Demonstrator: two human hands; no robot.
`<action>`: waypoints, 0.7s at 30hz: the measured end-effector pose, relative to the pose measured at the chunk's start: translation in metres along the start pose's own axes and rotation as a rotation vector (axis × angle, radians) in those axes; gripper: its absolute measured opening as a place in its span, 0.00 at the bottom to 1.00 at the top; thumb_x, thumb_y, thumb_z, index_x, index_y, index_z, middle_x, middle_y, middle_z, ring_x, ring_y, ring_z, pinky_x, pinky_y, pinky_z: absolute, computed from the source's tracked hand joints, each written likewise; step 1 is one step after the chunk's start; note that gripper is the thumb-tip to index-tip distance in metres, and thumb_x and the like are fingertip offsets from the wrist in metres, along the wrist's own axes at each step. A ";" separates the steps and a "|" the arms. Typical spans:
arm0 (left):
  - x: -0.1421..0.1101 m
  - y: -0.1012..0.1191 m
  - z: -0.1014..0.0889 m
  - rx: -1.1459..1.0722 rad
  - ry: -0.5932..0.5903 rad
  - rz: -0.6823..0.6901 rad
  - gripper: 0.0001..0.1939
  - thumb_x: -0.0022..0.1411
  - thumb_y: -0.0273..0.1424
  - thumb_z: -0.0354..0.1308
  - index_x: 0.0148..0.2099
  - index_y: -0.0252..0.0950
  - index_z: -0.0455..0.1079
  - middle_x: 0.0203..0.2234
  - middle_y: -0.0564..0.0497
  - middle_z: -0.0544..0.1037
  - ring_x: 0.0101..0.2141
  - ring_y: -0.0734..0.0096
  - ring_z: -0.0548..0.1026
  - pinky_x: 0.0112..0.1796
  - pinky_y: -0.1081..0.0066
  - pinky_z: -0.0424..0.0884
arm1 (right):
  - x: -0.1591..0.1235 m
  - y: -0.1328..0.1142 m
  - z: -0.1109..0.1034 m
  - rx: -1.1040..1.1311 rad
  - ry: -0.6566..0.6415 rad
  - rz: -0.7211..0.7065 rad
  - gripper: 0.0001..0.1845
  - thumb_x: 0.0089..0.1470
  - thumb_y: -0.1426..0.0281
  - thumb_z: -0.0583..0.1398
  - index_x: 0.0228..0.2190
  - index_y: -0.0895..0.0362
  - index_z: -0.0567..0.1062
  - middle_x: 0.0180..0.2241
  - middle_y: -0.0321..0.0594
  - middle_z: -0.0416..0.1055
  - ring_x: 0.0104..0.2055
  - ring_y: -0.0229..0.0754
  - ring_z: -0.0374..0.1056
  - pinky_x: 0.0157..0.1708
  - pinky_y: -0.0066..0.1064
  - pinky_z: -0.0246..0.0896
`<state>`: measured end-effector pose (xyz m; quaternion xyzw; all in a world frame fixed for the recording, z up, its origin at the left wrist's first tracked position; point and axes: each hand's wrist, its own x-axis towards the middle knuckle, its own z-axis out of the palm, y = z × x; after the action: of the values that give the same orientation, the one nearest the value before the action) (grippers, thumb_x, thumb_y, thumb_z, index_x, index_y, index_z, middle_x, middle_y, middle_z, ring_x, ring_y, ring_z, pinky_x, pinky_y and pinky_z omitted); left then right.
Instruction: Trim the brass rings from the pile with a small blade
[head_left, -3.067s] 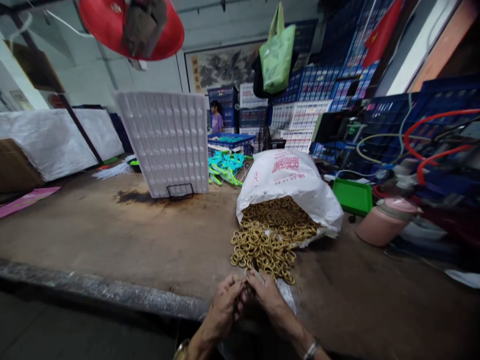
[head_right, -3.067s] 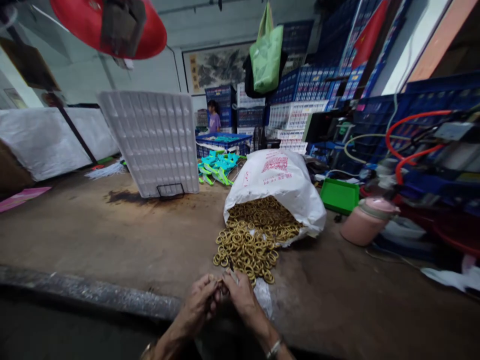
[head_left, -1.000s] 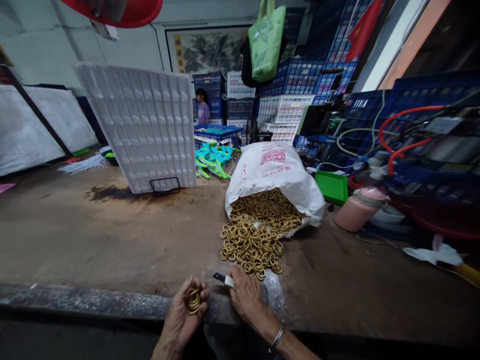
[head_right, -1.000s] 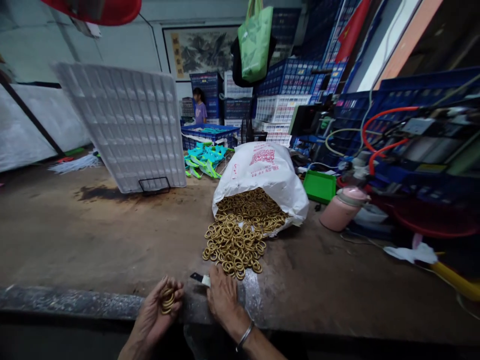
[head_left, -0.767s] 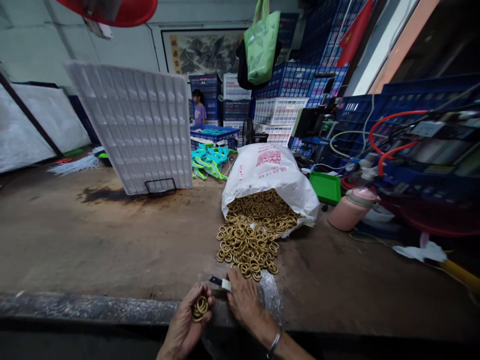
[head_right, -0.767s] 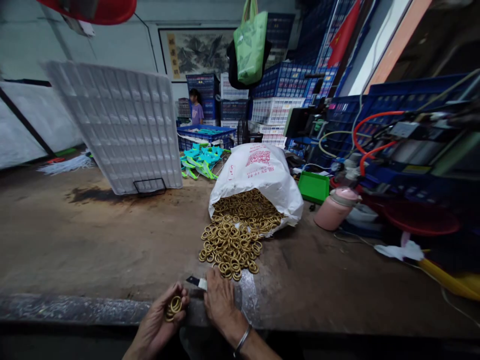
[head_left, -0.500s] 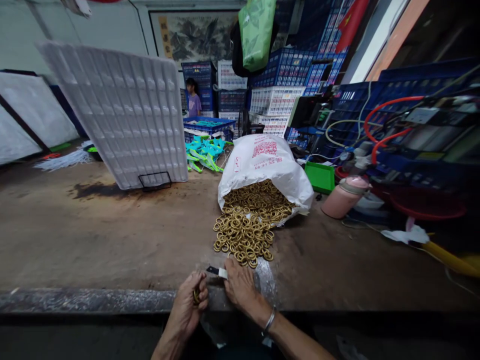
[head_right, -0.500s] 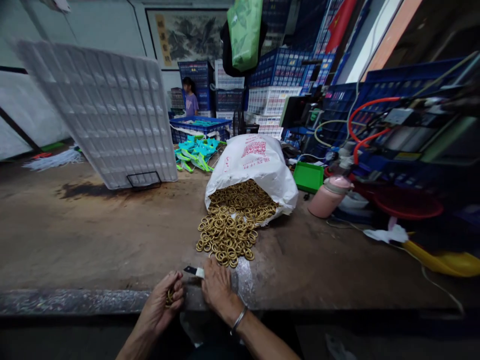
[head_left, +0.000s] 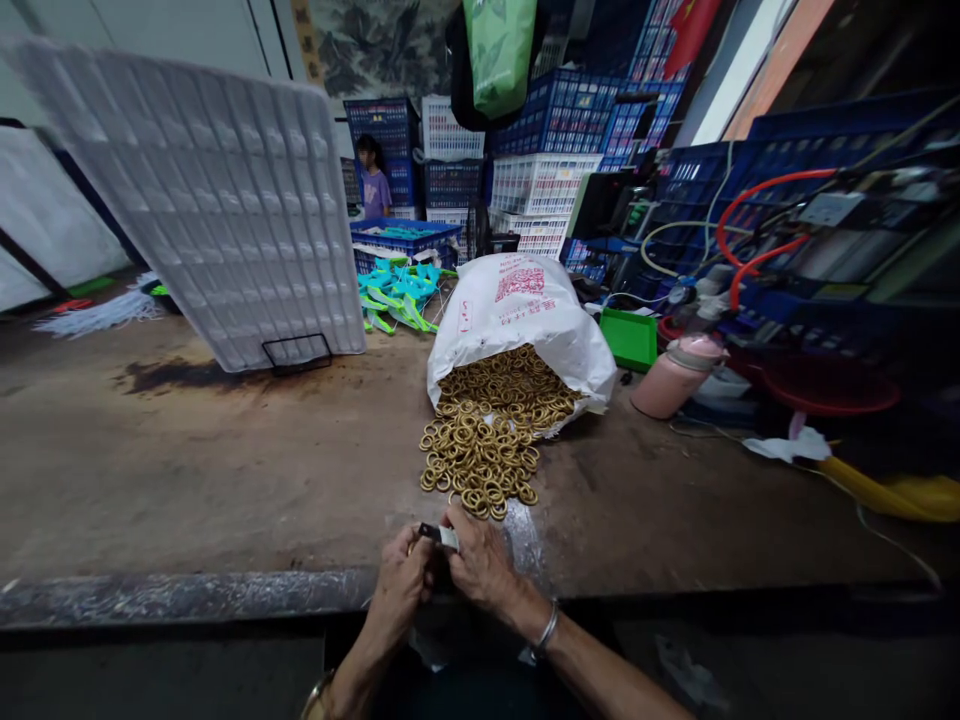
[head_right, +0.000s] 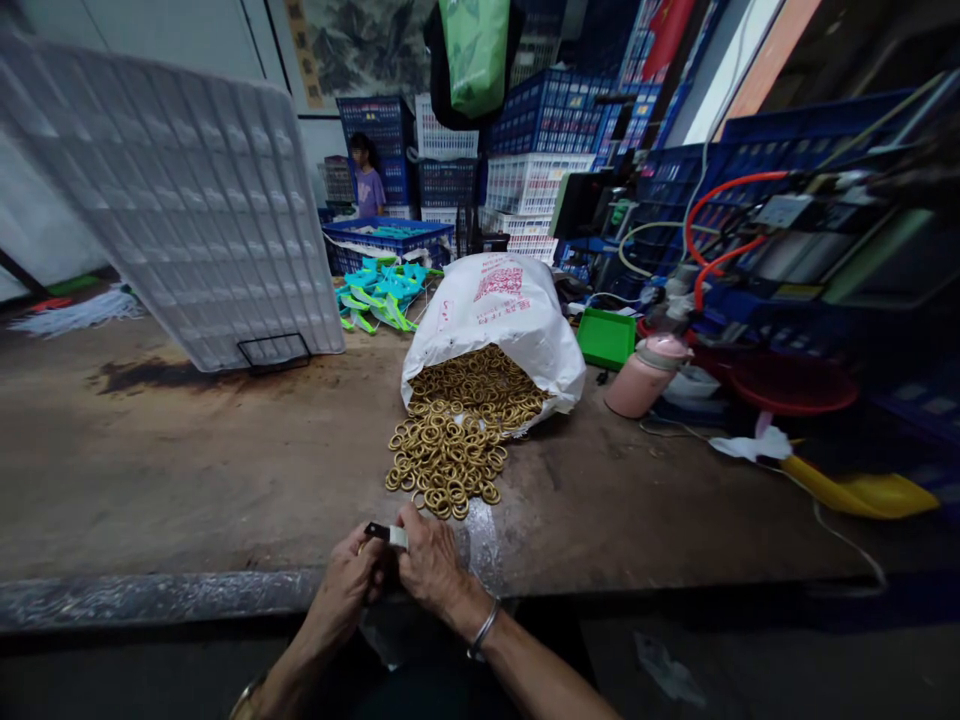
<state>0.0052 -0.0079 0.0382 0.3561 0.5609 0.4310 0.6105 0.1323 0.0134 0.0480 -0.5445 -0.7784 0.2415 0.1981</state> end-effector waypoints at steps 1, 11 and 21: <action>0.000 0.002 0.001 0.017 0.010 0.005 0.18 0.48 0.46 0.55 0.30 0.35 0.63 0.10 0.62 0.58 0.11 0.84 0.53 0.13 0.82 0.49 | 0.001 -0.001 0.000 0.056 0.024 0.009 0.10 0.44 0.76 0.51 0.32 0.55 0.65 0.26 0.35 0.68 0.29 0.35 0.63 0.28 0.23 0.49; -0.008 0.019 0.005 0.125 0.052 0.358 0.11 0.54 0.35 0.53 0.24 0.34 0.67 0.18 0.54 0.69 0.23 0.76 0.65 0.27 0.77 0.61 | 0.010 0.000 0.006 0.710 -0.099 0.306 0.19 0.51 0.57 0.47 0.19 0.56 0.63 0.14 0.28 0.55 0.15 0.30 0.50 0.17 0.23 0.45; -0.011 0.016 0.001 0.027 -0.052 0.015 0.16 0.51 0.44 0.53 0.29 0.35 0.61 0.15 0.60 0.61 0.14 0.83 0.56 0.15 0.81 0.50 | 0.014 0.000 0.002 0.603 -0.005 0.242 0.12 0.45 0.61 0.51 0.19 0.56 0.62 0.16 0.28 0.57 0.20 0.32 0.52 0.23 0.24 0.49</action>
<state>0.0043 -0.0123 0.0568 0.3796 0.5482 0.4185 0.6167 0.1266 0.0260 0.0475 -0.5492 -0.6022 0.4843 0.3182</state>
